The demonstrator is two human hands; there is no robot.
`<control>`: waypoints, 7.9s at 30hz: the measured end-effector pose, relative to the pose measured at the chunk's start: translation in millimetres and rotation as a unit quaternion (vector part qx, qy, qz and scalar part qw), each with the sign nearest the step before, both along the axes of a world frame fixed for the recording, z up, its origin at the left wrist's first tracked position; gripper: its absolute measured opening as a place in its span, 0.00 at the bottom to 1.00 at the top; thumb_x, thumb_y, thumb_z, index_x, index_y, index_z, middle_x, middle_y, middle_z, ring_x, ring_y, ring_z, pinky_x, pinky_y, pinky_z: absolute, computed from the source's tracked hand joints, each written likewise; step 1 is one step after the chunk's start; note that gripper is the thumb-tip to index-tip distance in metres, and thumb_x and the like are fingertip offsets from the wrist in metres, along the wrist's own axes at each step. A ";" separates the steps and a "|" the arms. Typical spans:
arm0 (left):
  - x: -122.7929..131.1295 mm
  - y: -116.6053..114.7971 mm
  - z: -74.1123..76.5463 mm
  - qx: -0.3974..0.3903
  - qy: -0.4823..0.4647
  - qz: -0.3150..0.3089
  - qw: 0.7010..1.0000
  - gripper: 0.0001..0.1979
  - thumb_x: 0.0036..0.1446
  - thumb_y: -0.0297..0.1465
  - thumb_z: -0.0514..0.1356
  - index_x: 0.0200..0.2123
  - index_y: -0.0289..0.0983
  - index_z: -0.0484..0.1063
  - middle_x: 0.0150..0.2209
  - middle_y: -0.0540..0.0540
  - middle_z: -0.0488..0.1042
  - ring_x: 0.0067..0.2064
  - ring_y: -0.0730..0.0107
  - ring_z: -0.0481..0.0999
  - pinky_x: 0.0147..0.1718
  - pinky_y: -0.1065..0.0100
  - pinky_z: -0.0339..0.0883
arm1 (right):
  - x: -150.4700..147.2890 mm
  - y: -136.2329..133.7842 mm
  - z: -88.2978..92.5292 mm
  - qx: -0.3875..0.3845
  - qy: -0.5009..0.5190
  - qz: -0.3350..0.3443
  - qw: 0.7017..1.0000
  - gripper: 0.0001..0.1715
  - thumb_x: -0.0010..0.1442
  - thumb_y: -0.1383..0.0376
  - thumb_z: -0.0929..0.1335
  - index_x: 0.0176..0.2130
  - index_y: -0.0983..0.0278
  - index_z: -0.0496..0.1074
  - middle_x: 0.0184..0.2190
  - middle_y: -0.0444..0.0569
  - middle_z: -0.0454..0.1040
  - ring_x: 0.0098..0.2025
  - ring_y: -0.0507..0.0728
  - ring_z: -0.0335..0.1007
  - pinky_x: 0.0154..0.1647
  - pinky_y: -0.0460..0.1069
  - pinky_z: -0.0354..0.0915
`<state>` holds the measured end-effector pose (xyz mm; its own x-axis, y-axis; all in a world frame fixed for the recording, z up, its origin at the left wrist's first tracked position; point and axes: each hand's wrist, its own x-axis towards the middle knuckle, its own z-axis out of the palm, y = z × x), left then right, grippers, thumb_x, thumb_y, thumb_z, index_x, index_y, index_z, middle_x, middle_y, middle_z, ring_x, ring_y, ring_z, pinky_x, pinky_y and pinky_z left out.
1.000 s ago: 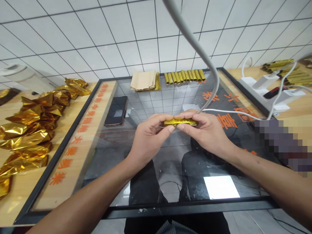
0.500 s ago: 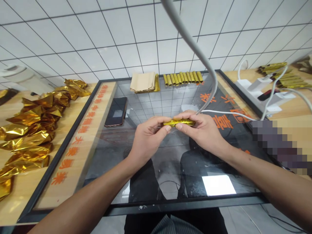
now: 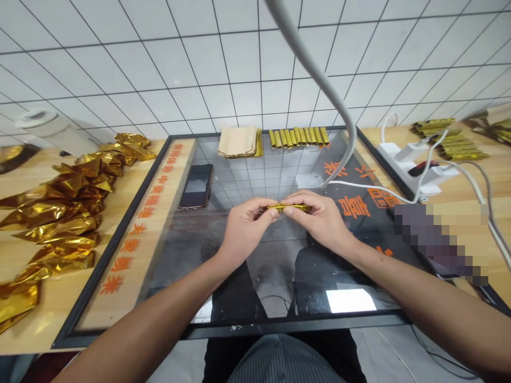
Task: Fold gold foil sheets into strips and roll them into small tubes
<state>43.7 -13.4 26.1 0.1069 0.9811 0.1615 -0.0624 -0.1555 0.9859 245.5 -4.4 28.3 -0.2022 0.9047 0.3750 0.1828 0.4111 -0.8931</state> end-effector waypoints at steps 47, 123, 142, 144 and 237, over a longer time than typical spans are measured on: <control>-6.3 -0.5 4.5 0.190 0.180 0.007 0.965 0.06 0.66 0.25 0.66 0.41 0.42 0.82 0.44 0.47 0.84 0.48 0.64 0.83 0.51 0.62 0.75 | 4.2 -2.9 0.8 -0.014 0.003 -0.002 1.000 0.06 0.67 0.60 0.77 0.43 0.58 0.85 0.40 0.49 0.85 0.44 0.60 0.80 0.47 0.57 0.74; -18.3 13.6 6.0 0.000 0.084 0.015 0.996 0.08 0.66 0.36 0.65 0.35 0.39 0.76 0.33 0.50 0.80 0.32 0.70 0.81 0.34 0.67 0.71 | 9.4 0.9 7.2 -0.095 0.020 0.016 0.995 0.18 0.62 0.57 0.80 0.49 0.58 0.79 0.39 0.46 0.82 0.39 0.57 0.78 0.41 0.53 0.73; -20.9 16.2 -7.1 0.107 0.221 -0.108 0.963 0.11 0.72 0.36 0.63 0.53 0.41 0.82 0.45 0.45 0.84 0.45 0.64 0.82 0.46 0.64 0.74 | 4.9 -2.4 7.7 -0.106 0.037 0.005 0.994 0.14 0.61 0.57 0.80 0.45 0.59 0.80 0.33 0.43 0.77 0.34 0.55 0.72 0.35 0.51 0.68; -19.8 14.8 -5.3 0.137 0.252 -0.108 0.952 0.10 0.72 0.34 0.63 0.52 0.41 0.81 0.47 0.46 0.84 0.46 0.64 0.81 0.47 0.64 0.74 | 5.3 -3.4 10.4 -0.086 0.021 0.001 0.996 0.13 0.62 0.57 0.79 0.43 0.59 0.81 0.35 0.44 0.78 0.35 0.55 0.73 0.36 0.51 0.68; -8.0 4.6 7.2 0.073 0.086 0.010 0.994 0.03 0.61 0.31 0.70 0.38 0.40 0.86 0.40 0.46 0.82 0.35 0.72 0.79 0.27 0.72 0.72 | 4.5 1.5 6.6 -0.174 0.119 0.001 0.977 0.22 0.54 0.51 0.85 0.42 0.61 0.86 0.33 0.48 0.86 0.31 0.56 0.83 0.36 0.51 0.80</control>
<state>35.7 -8.8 33.3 0.1267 0.9508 0.2827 0.1104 -0.2968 0.9485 249.9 -2.8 34.9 -0.1479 0.9857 0.0812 -0.0485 0.0748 -0.9960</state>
